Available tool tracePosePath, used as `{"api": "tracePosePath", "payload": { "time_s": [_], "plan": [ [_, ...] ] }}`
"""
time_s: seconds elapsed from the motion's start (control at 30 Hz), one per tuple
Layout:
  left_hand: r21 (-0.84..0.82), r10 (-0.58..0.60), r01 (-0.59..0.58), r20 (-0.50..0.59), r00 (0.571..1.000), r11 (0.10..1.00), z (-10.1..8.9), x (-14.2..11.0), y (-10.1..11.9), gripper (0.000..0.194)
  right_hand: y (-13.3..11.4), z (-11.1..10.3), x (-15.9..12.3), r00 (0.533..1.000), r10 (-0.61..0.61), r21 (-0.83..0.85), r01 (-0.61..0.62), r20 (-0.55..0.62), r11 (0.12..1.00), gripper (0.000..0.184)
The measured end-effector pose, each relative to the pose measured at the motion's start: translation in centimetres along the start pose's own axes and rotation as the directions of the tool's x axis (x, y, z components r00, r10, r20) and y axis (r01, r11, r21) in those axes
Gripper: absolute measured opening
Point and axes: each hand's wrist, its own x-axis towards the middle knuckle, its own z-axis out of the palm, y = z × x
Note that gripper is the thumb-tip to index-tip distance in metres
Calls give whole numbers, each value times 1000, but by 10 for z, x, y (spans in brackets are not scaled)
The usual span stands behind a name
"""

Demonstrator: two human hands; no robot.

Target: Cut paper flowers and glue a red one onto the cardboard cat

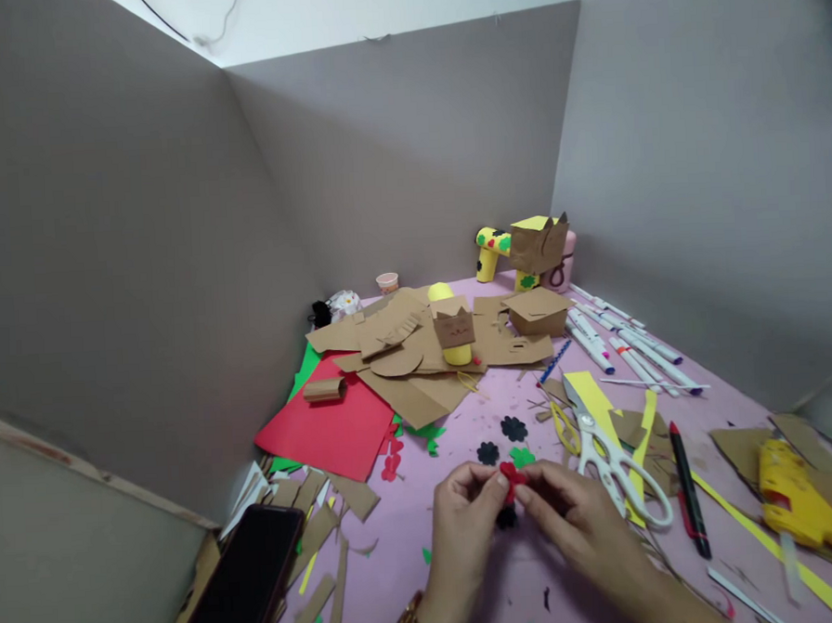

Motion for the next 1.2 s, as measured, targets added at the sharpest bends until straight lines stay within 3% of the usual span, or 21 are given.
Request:
{"api": "tracePosePath", "payload": {
  "time_s": [0.07,0.17,0.23,0.33,0.57,0.7,0.8,0.9,0.97,1.07,1.2],
  "plan": [
    [-102,-77,85,79,994,991,-1,1,0,17,-1,0,1,998,53,122,-56,31,991,30],
    [-240,-221,271,213,952,932,-3,3,0,22,2,-1,6,967,231,378,-256,110,890,38],
    [-281,-260,307,191,947,909,-3,4,-2,25,5,-2,8,949,291,434,-313,119,845,41],
    [-279,-214,242,128,969,929,-4,5,-5,32,6,-2,8,954,285,411,-298,94,862,41],
    [36,-59,55,134,989,998,-4,7,-4,23,6,0,4,989,144,262,-148,37,954,31],
    [130,43,-59,116,992,990,-8,11,-8,22,1,-8,14,998,62,51,-61,-14,997,24],
    [132,111,-117,47,993,984,-11,15,-12,20,0,-18,43,999,23,-118,-26,-33,993,20],
    [107,108,-105,-23,994,989,-14,20,-16,18,9,-23,92,998,33,-166,-42,-58,985,17],
    [86,76,-73,-29,997,994,-14,22,-18,18,20,-22,127,996,70,-195,-81,-63,977,14],
    [62,48,-47,-14,999,997,-14,24,-20,20,37,-14,170,991,115,-213,-127,-70,969,24],
    [35,31,-31,-11,999,999,-14,24,-21,23,51,-6,200,986,142,-243,-160,-89,957,28]
  ]
}}
